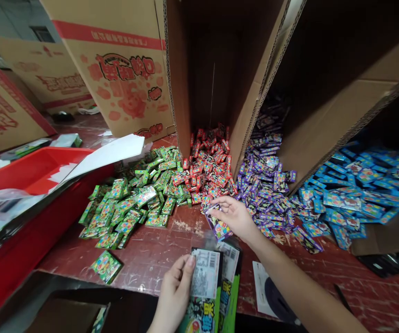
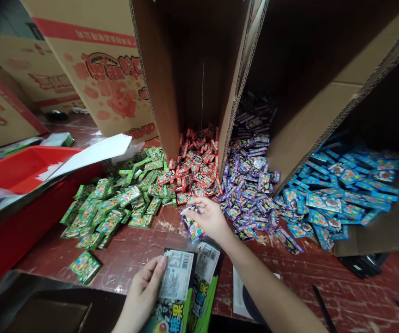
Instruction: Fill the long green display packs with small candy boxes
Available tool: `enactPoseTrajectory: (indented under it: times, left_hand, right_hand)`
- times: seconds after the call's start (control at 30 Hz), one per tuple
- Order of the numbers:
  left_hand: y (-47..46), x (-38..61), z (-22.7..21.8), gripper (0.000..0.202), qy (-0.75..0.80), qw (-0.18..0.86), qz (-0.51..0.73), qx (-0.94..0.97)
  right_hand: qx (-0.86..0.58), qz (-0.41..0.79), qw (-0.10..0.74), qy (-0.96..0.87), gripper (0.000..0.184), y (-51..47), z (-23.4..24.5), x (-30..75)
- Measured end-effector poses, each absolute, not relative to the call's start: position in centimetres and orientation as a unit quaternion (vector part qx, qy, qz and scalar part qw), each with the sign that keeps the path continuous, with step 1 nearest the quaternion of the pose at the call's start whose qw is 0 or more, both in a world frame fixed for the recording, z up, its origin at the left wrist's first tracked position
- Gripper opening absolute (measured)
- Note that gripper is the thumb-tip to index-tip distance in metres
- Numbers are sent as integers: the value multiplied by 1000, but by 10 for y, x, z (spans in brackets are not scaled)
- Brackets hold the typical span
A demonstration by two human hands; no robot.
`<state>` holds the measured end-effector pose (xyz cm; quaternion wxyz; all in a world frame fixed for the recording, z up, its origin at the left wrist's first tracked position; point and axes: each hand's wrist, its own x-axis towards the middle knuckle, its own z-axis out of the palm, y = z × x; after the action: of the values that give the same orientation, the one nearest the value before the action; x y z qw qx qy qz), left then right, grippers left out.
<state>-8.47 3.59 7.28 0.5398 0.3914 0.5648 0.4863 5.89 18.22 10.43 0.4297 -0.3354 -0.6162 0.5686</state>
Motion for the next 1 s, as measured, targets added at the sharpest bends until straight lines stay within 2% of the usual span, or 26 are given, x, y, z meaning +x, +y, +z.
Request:
enactPoseTrajectory:
  times: [0.07,0.17,0.27,0.47,0.67,0.7,0.77,0.87,1.0]
  left_hand:
    - [35,-83,76,34,555,553,485,389]
    - [33,-81,79,34,544,566,487,383]
    - [32,-78,79,34,545,570,485,378]
    - [31,-70,78,34,545,561,483,395]
    - [32,-63,80,34,538,563,477,409]
    - [32,-63,80,35,540,560,478,408]
    - [33,-66,81,36,548,551,487,398]
    - [33,-74,79,36,555,541,513,369]
    - [33,-86,72,36,565,534,538,326]
  right_hand:
    - [-332,571,462,-592,28,178,106,54]
    - [-295,596,377,-644,26,166,109,54]
    - [-254,565,275,-735,19,158,111,62]
    - [-253,500,286,-777,14,164,120,81]
    - [-165,487,154,-844,12,171,137,80]
    - [-161,486,158,-844,9,169,137,78]
    - [-199,480,217,-826,2,161,131,75]
    - [-277,447,316,-790,10,145,113,73]
    - [-275,428,310,-803,17,151,82,69]
